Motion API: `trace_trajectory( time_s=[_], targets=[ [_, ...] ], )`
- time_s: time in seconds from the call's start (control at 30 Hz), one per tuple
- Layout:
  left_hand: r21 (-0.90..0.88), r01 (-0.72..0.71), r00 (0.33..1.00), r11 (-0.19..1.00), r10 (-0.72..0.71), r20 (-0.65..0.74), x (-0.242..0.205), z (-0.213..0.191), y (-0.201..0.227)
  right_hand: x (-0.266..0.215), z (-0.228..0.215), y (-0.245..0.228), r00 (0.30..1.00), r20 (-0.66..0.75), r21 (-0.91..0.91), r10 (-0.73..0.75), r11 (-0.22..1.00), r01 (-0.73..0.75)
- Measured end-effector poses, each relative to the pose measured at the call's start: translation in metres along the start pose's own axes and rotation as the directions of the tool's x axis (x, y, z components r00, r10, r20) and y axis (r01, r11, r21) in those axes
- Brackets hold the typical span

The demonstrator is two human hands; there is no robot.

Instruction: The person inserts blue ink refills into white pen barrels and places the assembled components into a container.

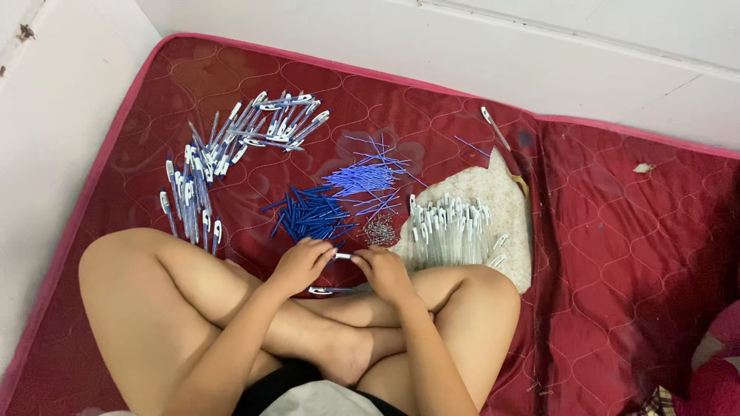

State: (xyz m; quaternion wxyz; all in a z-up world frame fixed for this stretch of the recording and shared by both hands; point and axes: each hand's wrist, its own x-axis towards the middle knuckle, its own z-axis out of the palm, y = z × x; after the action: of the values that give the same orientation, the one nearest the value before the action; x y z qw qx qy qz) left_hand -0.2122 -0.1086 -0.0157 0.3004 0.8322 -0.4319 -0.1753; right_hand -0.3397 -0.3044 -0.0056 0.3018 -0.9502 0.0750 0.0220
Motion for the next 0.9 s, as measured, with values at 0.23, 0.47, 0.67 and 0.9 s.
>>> trace_trajectory(
  time_s=[0.23, 0.47, 0.67, 0.9],
  targets=[
    [-0.015, -0.071, 0.992, 0.997, 0.069, -0.101, 0.01, 0.013, -0.001, -0.002, -0.012, -0.005, 0.999, -0.041, 0.1, 0.024, 0.995, -0.02],
    [-0.034, -0.024, 0.995, 0.999, 0.021, -0.093, 0.005, 0.016, 0.0, -0.002, -0.003, -0.005, 0.996, -0.084, 0.044, -0.018, 0.999, 0.022],
    [0.002, 0.06, 0.98, 0.998, -0.059, -0.191, 0.01, 0.025, -0.008, 0.003, -0.014, 0.007, 0.952, -0.306, 0.107, -0.027, 0.992, 0.063],
    [-0.005, 0.234, 0.945, 0.972, -0.229, -0.231, 0.004, -0.015, -0.007, -0.005, -0.033, 0.042, 0.87, -0.475, 0.114, 0.135, 0.989, -0.091]
  ],
)
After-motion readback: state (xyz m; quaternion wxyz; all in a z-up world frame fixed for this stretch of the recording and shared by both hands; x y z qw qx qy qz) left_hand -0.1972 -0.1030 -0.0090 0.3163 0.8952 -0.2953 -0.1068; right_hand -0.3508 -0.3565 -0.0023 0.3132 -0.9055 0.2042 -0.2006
